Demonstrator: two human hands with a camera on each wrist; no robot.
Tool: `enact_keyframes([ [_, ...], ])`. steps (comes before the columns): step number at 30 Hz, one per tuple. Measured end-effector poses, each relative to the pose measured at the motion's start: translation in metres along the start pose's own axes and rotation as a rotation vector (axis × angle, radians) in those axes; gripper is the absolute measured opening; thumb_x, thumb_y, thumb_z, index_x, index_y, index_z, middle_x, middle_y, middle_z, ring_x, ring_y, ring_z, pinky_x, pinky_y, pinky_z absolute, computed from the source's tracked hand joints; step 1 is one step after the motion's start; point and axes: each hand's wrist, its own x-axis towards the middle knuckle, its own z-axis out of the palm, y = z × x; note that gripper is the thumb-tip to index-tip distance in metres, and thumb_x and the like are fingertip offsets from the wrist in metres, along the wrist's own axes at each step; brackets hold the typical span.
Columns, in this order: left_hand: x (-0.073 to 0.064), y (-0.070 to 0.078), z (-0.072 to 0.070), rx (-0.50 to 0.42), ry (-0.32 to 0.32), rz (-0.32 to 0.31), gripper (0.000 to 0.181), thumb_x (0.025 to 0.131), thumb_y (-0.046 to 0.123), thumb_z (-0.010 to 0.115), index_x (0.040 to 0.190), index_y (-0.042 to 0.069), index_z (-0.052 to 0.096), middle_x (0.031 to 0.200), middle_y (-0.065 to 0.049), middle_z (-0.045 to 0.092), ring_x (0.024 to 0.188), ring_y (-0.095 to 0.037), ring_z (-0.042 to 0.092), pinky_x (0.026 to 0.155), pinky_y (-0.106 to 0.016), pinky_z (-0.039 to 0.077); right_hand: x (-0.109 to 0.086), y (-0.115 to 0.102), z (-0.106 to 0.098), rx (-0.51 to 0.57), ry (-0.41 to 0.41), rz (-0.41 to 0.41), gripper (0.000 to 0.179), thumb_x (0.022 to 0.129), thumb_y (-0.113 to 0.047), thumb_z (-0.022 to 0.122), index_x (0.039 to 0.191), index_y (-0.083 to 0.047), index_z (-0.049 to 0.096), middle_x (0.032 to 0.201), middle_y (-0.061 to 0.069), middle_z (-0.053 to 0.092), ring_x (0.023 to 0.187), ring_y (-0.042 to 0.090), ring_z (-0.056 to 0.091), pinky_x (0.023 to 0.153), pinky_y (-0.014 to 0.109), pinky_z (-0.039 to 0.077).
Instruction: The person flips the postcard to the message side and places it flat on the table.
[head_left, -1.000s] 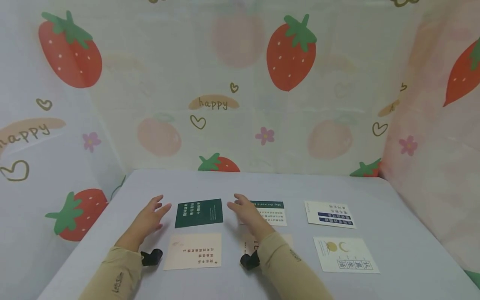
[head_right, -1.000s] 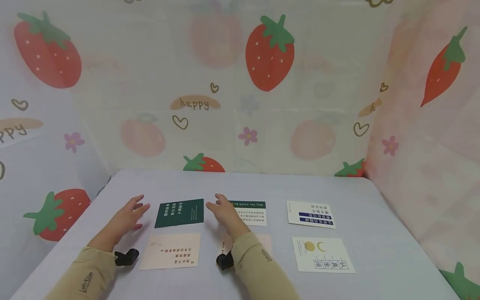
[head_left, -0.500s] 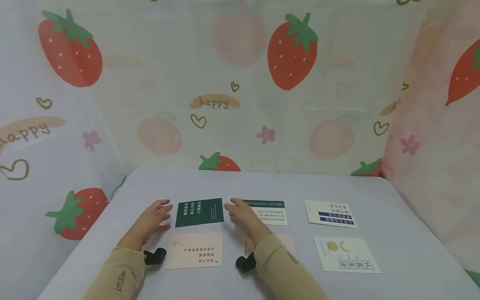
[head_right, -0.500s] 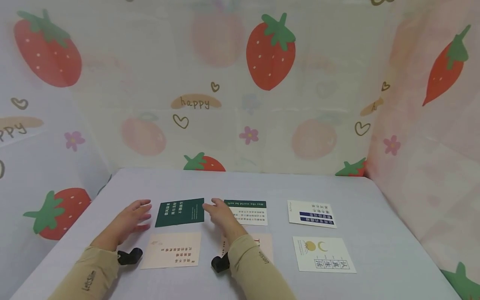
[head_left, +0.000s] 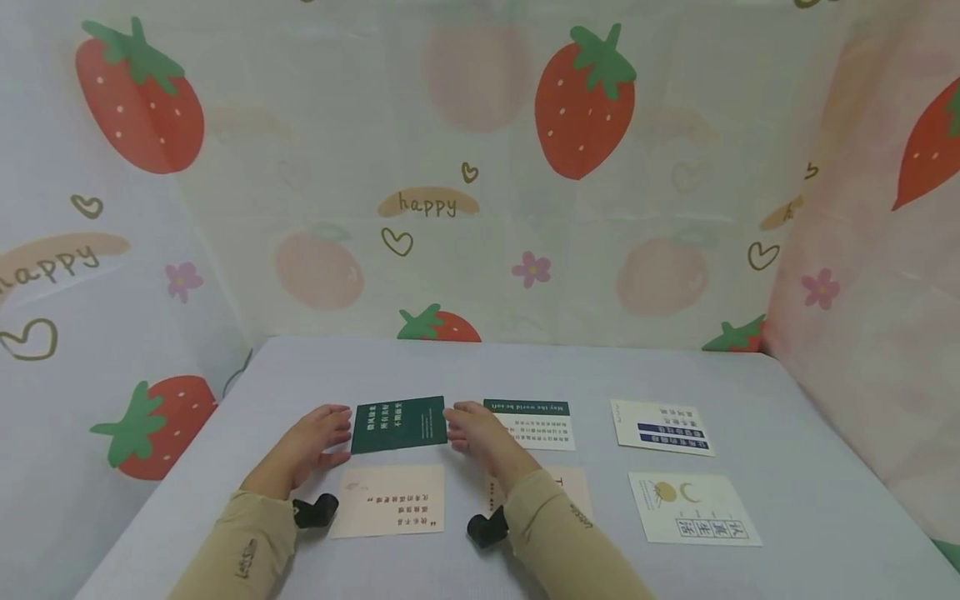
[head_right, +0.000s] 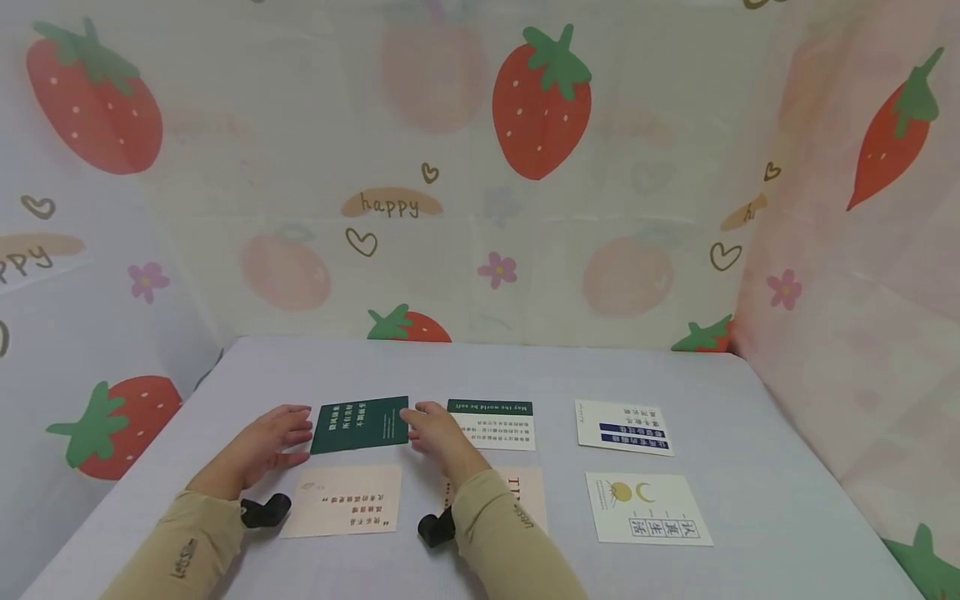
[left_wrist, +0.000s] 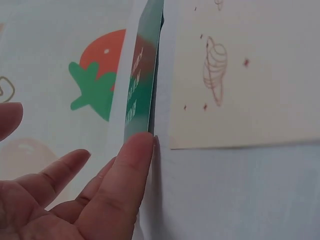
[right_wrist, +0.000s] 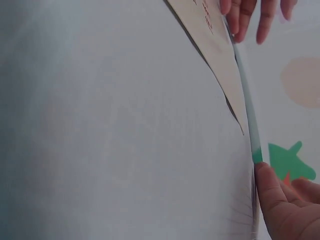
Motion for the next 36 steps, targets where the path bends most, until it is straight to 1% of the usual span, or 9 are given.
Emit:
enact_keyframes([
  [2,0.0003,0.0006,0.0011,0.001,0.012,-0.007,0.054,0.096,0.040,0.041,0.138,0.008,0.029,0.140,-0.023,0.031,0.126,-0.037,0.035,0.086,-0.037,0.049,-0.0010,-0.0007,-0.0001,0.005,-0.007,-0.005,0.059,0.090,-0.034,0.056,0.135,-0.001,0.038,0.121,0.017,0.054,0.104,0.024,0.056,0.089,0.034,0.047],
  [9,0.0023,0.0003,0.0021,-0.015,0.027,-0.014,0.054,0.096,0.038,0.041,0.138,0.006,0.029,0.138,-0.025,0.032,0.125,-0.038,0.036,0.085,-0.038,0.049,0.0024,0.0006,-0.0015,0.012,-0.009,0.004,0.058,0.090,-0.035,0.055,0.135,-0.002,0.038,0.118,0.015,0.055,0.103,0.023,0.056,0.089,0.033,0.047],
  [13,0.0029,0.0016,0.0032,-0.014,0.042,-0.033,0.050,0.096,0.033,0.041,0.137,0.006,0.031,0.136,-0.023,0.035,0.122,-0.036,0.039,0.084,-0.035,0.050,0.0039,0.0012,-0.0026,0.022,-0.007,0.009,0.057,0.090,-0.035,0.055,0.135,-0.002,0.039,0.116,0.015,0.056,0.102,0.023,0.056,0.089,0.033,0.047],
  [15,0.0036,0.0016,0.0038,0.001,0.054,-0.037,0.048,0.096,0.029,0.043,0.137,0.006,0.032,0.134,-0.023,0.039,0.117,-0.033,0.045,0.081,-0.033,0.051,0.0040,0.0014,-0.0029,0.030,-0.009,0.011,0.057,0.091,-0.034,0.054,0.134,-0.002,0.039,0.116,0.015,0.056,0.102,0.023,0.056,0.089,0.033,0.047],
  [19,0.0060,-0.0018,0.0049,0.041,0.088,-0.029,0.044,0.095,0.019,0.046,0.136,0.007,0.034,0.123,-0.021,0.049,0.096,-0.023,0.056,0.072,-0.028,0.052,0.0032,0.0015,-0.0031,0.037,-0.013,0.014,0.057,0.091,-0.034,0.054,0.135,-0.002,0.038,0.117,0.015,0.055,0.103,0.023,0.056,0.090,0.034,0.046],
  [22,0.0074,-0.0052,0.0053,0.063,0.106,-0.014,0.044,0.093,0.014,0.047,0.136,0.007,0.035,0.118,-0.020,0.051,0.082,-0.017,0.058,0.067,-0.026,0.052,0.0026,0.0018,-0.0031,0.034,-0.017,0.009,0.058,0.091,-0.034,0.054,0.135,-0.001,0.037,0.118,0.015,0.055,0.104,0.023,0.056,0.090,0.034,0.046],
  [24,0.0070,-0.0066,0.0057,0.078,0.115,-0.006,0.045,0.092,0.012,0.047,0.135,0.006,0.036,0.116,-0.020,0.050,0.076,-0.014,0.057,0.066,-0.026,0.052,0.0024,0.0019,-0.0031,0.038,-0.020,0.006,0.058,0.091,-0.033,0.054,0.135,-0.001,0.037,0.118,0.015,0.055,0.104,0.023,0.055,0.090,0.034,0.046],
  [30,0.0045,-0.0075,0.0078,0.094,0.122,-0.004,0.044,0.091,0.009,0.050,0.133,0.005,0.040,0.113,-0.018,0.049,0.070,-0.012,0.056,0.064,-0.025,0.051,0.0042,0.0040,-0.0030,0.053,-0.032,-0.003,0.054,0.093,-0.027,0.052,0.136,0.000,0.036,0.118,0.015,0.054,0.103,0.023,0.055,0.090,0.035,0.046],
  [36,0.0031,-0.0065,0.0096,0.107,0.128,-0.006,0.042,0.091,0.009,0.050,0.132,0.005,0.042,0.115,-0.018,0.050,0.069,-0.011,0.056,0.064,-0.024,0.051,0.0021,0.0027,-0.0018,0.029,-0.031,-0.001,0.054,0.093,-0.029,0.052,0.136,-0.001,0.037,0.119,0.014,0.055,0.104,0.022,0.055,0.090,0.035,0.046],
])
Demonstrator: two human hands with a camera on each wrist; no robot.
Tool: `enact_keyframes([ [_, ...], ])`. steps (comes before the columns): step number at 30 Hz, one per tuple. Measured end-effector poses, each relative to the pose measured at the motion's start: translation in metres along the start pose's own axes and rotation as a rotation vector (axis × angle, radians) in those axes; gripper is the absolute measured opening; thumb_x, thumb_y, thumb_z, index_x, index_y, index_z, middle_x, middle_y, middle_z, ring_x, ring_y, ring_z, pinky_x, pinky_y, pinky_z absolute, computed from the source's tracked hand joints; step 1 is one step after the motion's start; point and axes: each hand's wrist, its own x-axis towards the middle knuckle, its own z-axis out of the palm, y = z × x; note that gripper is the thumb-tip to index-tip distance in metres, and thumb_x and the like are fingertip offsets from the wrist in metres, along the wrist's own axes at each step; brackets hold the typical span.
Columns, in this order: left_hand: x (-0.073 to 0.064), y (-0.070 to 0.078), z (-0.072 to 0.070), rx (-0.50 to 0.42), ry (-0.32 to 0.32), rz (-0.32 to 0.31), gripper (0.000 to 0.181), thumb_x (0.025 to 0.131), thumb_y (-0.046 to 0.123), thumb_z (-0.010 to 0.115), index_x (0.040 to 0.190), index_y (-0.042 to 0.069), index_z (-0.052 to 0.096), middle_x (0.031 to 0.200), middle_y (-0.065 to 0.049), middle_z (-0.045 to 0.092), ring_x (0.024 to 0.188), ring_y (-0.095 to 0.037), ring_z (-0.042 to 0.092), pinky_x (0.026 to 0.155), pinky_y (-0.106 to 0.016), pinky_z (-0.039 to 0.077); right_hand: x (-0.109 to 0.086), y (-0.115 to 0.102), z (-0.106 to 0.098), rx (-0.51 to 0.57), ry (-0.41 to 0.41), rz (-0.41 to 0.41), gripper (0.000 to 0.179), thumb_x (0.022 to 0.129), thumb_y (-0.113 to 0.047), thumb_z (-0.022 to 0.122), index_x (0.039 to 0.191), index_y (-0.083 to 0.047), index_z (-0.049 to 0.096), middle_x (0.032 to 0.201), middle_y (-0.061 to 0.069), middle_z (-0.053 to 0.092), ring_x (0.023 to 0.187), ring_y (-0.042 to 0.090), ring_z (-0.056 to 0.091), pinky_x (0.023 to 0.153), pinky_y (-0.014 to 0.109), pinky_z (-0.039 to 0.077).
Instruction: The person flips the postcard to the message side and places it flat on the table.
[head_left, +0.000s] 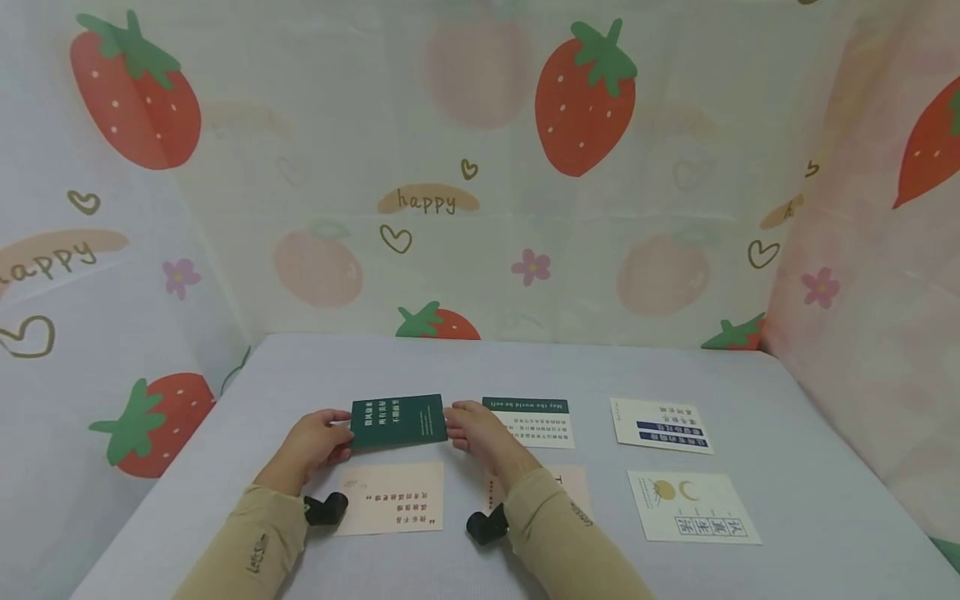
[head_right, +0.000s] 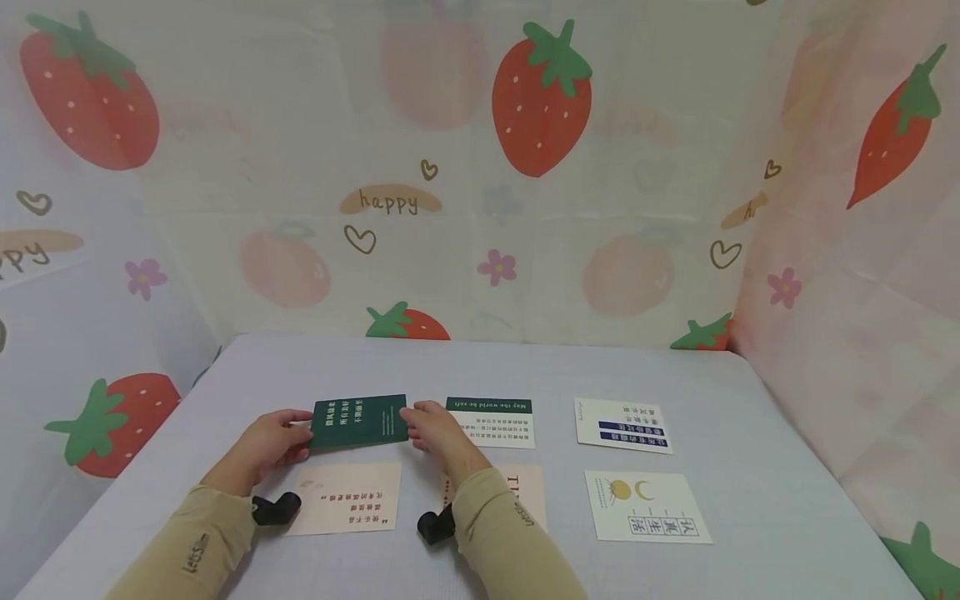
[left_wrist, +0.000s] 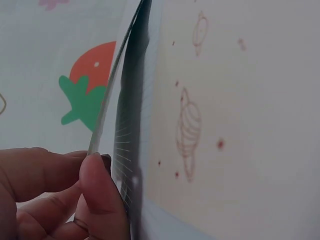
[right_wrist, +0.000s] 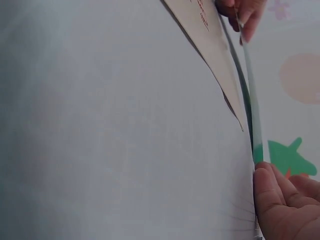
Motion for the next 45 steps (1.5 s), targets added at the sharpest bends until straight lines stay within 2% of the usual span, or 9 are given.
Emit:
enact_keyframes([
  [7,0.000,0.001,-0.001,0.033,0.002,-0.005,0.044,0.090,0.010,0.050,0.133,0.008,0.041,0.109,-0.016,0.050,0.069,-0.012,0.055,0.063,-0.024,0.051,0.001,0.001,0.000,-0.020,0.009,-0.003,0.056,0.092,-0.032,0.053,0.137,-0.002,0.036,0.120,0.014,0.055,0.105,0.021,0.056,0.090,0.033,0.046],
  [16,0.000,0.001,-0.001,0.030,-0.014,-0.006,0.044,0.091,0.008,0.049,0.134,0.009,0.040,0.104,-0.015,0.049,0.068,-0.013,0.054,0.062,-0.025,0.051,-0.001,0.002,0.000,-0.047,0.000,-0.013,0.054,0.091,-0.030,0.054,0.134,-0.001,0.040,0.120,0.013,0.056,0.106,0.022,0.055,0.090,0.035,0.046],
  [26,-0.003,0.007,-0.001,0.003,-0.028,-0.008,0.043,0.091,0.007,0.049,0.133,0.009,0.040,0.103,-0.014,0.051,0.069,-0.014,0.055,0.062,-0.025,0.051,0.001,-0.001,-0.004,-0.224,0.055,-0.092,0.044,0.089,-0.020,0.058,0.130,-0.004,0.049,0.120,0.011,0.057,0.101,0.020,0.059,0.087,0.036,0.048],
  [34,-0.009,0.013,0.001,-0.006,-0.028,0.011,0.043,0.090,0.005,0.049,0.132,0.007,0.041,0.101,-0.015,0.052,0.071,-0.016,0.055,0.064,-0.027,0.051,0.005,-0.004,-0.010,-0.281,0.102,-0.117,0.032,0.087,-0.019,0.060,0.118,-0.010,0.061,0.110,0.004,0.062,0.088,0.016,0.059,0.084,0.036,0.048],
  [45,-0.013,0.020,0.004,-0.010,-0.055,0.044,0.044,0.090,0.007,0.053,0.133,0.007,0.041,0.103,-0.015,0.052,0.081,-0.020,0.058,0.069,-0.029,0.051,0.005,-0.009,-0.012,-0.215,0.134,-0.137,0.019,0.086,-0.010,0.061,0.105,-0.007,0.064,0.084,0.005,0.063,0.073,0.015,0.061,0.071,0.029,0.053],
])
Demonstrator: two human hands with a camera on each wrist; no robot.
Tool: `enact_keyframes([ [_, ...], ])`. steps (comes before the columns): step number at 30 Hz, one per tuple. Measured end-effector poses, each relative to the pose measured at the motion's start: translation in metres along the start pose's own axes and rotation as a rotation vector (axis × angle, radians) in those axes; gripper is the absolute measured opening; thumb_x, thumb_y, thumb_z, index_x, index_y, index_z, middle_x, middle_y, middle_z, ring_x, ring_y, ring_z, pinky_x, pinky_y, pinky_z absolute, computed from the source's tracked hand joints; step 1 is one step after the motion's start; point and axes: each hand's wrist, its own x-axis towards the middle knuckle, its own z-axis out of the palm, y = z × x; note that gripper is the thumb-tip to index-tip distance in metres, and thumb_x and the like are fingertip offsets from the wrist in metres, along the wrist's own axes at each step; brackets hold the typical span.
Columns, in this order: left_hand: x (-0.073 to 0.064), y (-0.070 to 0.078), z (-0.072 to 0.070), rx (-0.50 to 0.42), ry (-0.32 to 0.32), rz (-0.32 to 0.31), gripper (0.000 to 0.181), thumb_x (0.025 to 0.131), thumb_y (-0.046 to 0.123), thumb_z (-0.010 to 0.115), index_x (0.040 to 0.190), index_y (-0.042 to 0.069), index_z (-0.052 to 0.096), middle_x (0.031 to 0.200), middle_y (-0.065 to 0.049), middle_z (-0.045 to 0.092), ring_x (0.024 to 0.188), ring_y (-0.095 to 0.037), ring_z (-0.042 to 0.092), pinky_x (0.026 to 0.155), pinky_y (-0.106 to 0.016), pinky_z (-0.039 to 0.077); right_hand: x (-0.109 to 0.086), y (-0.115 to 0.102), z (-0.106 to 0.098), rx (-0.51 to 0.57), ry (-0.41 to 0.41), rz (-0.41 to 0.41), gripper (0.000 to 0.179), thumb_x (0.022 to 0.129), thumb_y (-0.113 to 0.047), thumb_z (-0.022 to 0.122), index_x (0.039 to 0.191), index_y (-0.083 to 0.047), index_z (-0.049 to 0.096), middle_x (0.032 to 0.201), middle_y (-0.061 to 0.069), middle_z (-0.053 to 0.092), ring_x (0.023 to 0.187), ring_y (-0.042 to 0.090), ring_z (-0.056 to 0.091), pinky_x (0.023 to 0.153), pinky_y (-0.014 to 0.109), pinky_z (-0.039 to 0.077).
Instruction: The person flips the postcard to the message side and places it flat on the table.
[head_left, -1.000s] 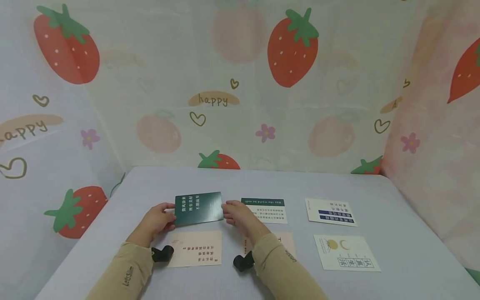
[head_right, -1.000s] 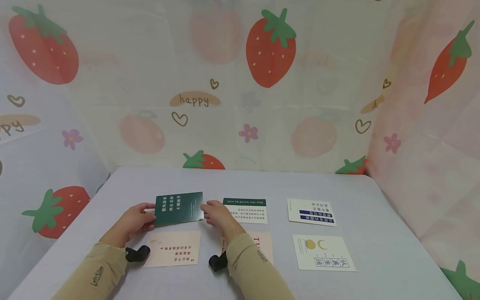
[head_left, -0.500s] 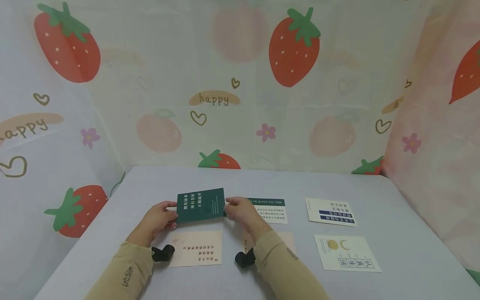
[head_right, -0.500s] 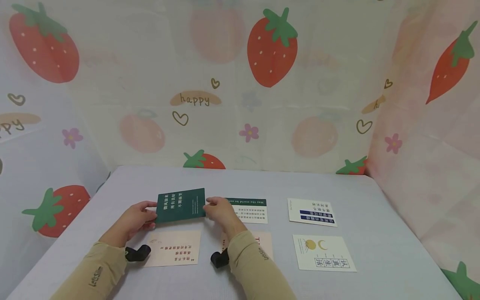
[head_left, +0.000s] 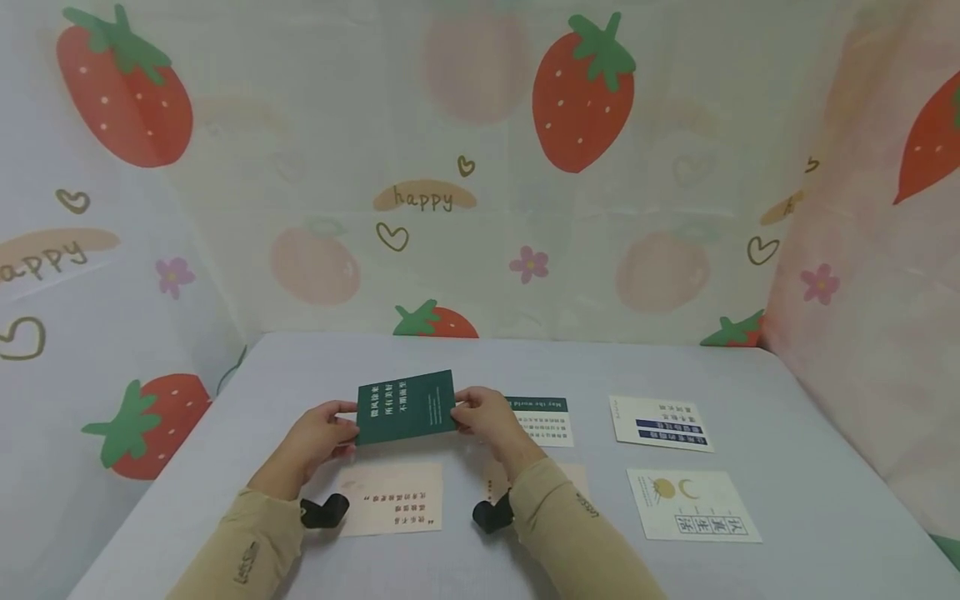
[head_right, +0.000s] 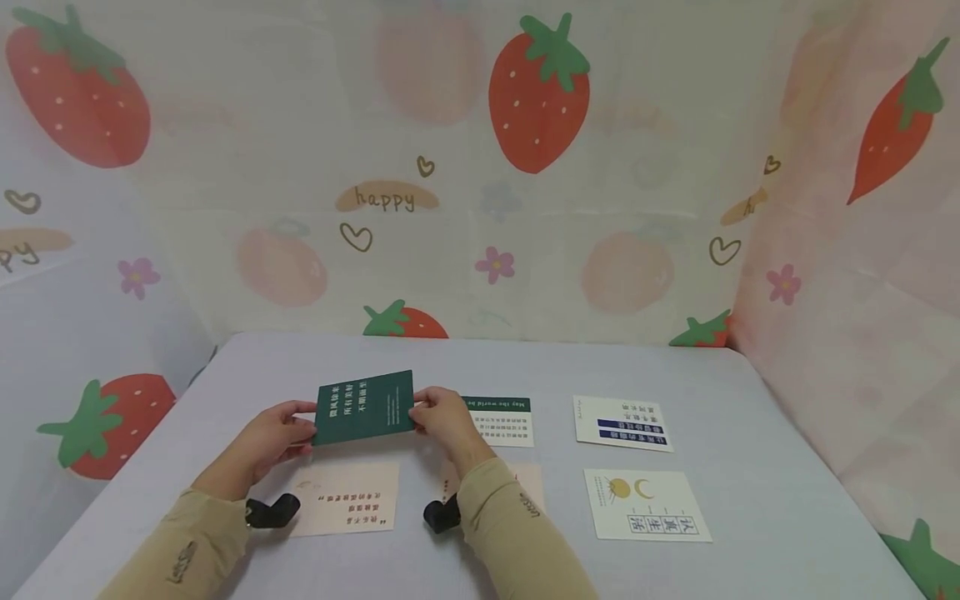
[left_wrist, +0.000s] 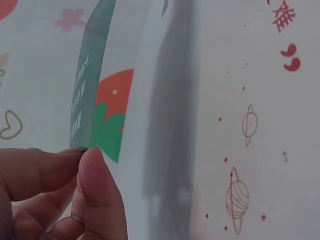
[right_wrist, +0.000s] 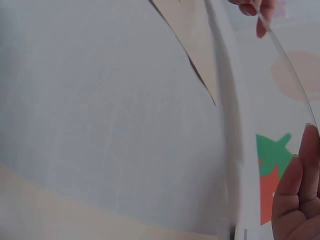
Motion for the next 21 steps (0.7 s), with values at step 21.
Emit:
enact_keyframes([
  [21,-0.0082,0.0090,0.0017,0.012,0.021,0.041,0.032,0.093,0.016,0.049,0.124,0.005,0.048,0.108,-0.015,0.056,0.088,-0.022,0.057,0.076,-0.031,0.052,-0.0067,-0.0074,-0.0074,0.037,-0.002,-0.053,0.013,0.090,-0.015,0.056,0.099,-0.010,0.064,0.084,0.004,0.064,0.071,0.017,0.063,0.068,0.029,0.054],
])
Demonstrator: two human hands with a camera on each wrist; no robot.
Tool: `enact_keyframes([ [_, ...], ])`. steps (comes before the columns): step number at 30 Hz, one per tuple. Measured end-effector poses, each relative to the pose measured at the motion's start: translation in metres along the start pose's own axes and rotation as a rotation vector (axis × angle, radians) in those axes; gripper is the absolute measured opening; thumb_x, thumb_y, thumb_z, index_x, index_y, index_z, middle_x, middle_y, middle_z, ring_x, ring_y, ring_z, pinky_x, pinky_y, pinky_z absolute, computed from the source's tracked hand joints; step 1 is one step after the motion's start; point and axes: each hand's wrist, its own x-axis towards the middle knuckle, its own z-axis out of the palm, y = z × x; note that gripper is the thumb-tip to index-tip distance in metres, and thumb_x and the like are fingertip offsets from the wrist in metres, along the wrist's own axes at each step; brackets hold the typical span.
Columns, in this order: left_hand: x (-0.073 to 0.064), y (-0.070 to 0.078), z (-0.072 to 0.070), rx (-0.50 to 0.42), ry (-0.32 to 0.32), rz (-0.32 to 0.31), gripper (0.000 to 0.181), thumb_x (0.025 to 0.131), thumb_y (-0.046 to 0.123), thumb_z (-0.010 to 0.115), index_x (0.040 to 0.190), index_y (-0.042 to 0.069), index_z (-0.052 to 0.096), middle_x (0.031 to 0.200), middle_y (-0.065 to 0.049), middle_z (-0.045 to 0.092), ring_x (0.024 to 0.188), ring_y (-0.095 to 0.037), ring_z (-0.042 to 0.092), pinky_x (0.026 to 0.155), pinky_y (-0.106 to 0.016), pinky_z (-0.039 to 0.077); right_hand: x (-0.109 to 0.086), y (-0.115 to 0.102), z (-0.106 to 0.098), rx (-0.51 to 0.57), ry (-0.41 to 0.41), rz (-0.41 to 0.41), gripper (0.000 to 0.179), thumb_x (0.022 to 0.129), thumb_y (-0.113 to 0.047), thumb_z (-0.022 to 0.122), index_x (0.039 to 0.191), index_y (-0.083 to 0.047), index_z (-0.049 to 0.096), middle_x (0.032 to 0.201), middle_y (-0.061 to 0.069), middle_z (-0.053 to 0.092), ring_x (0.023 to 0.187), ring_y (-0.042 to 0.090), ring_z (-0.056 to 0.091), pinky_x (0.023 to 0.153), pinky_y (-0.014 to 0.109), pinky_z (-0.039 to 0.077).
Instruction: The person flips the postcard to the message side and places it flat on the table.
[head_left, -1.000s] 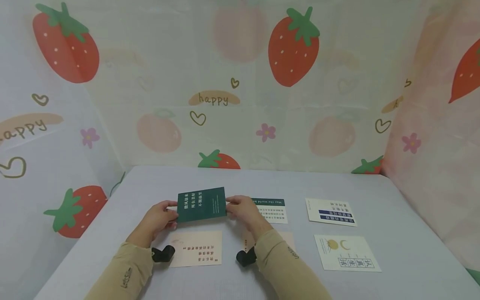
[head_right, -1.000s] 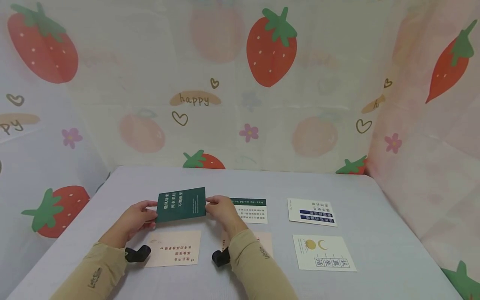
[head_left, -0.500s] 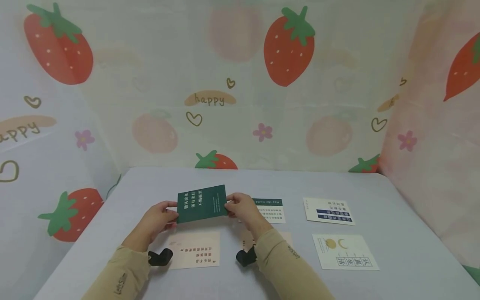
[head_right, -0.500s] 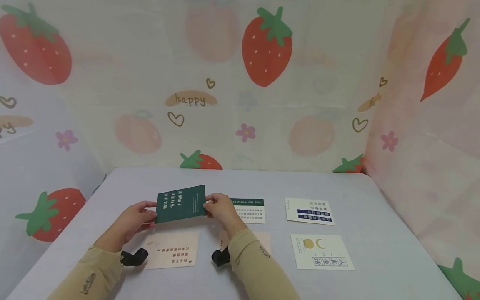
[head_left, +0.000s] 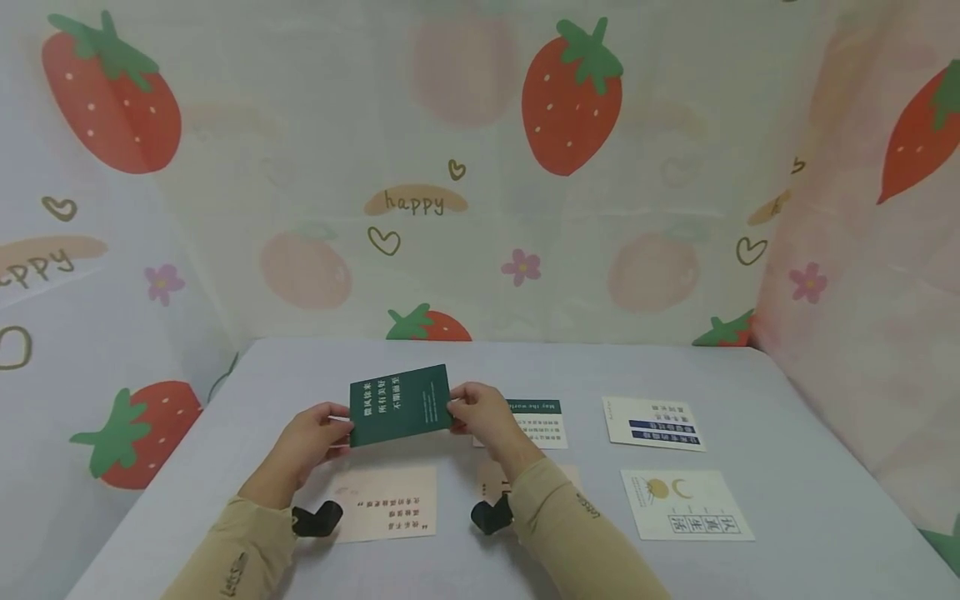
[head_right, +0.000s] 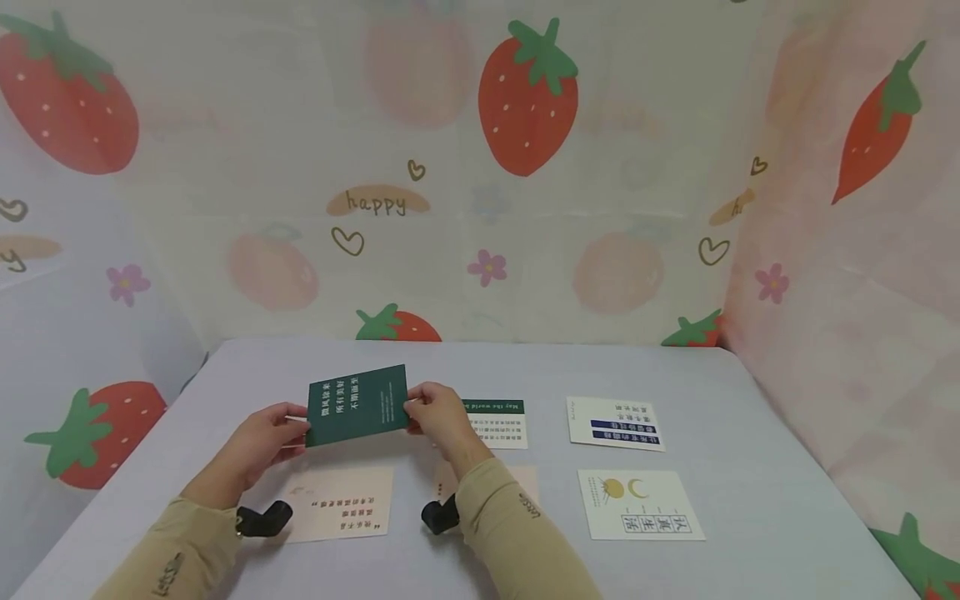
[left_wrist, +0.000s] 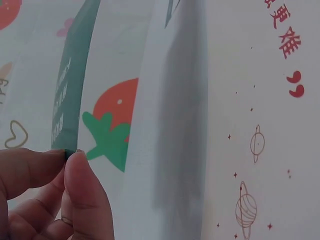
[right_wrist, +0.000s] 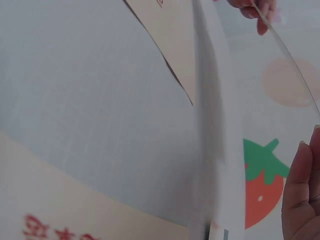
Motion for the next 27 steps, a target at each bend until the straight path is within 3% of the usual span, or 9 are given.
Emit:
enact_keyframes([
  [9,-0.0015,-0.0004,-0.0035,-0.044,0.027,0.026,0.025,0.092,0.021,0.054,0.107,0.002,0.054,0.100,-0.011,0.056,0.087,-0.021,0.054,0.076,-0.028,0.052,-0.0018,-0.0047,0.0002,0.021,0.008,-0.006,0.010,0.091,-0.016,0.056,0.096,-0.010,0.063,0.083,0.005,0.064,0.069,0.017,0.063,0.065,0.028,0.054],
  [20,-0.0017,-0.0006,-0.0064,-0.047,0.044,0.033,0.023,0.089,0.023,0.059,0.101,0.003,0.059,0.094,-0.009,0.057,0.081,-0.018,0.055,0.072,-0.024,0.051,-0.0020,-0.0040,-0.0028,0.019,0.019,-0.014,0.008,0.089,-0.018,0.060,0.090,-0.010,0.063,0.086,0.004,0.065,0.073,0.018,0.063,0.066,0.029,0.054],
  [27,-0.0016,0.0013,-0.0082,-0.097,0.029,0.036,0.020,0.091,0.019,0.056,0.101,0.001,0.057,0.088,-0.008,0.057,0.077,-0.016,0.056,0.070,-0.023,0.051,-0.0028,-0.0038,-0.0036,-0.011,0.031,-0.012,0.007,0.087,-0.018,0.063,0.086,-0.011,0.064,0.085,0.003,0.064,0.075,0.017,0.062,0.070,0.028,0.054],
])
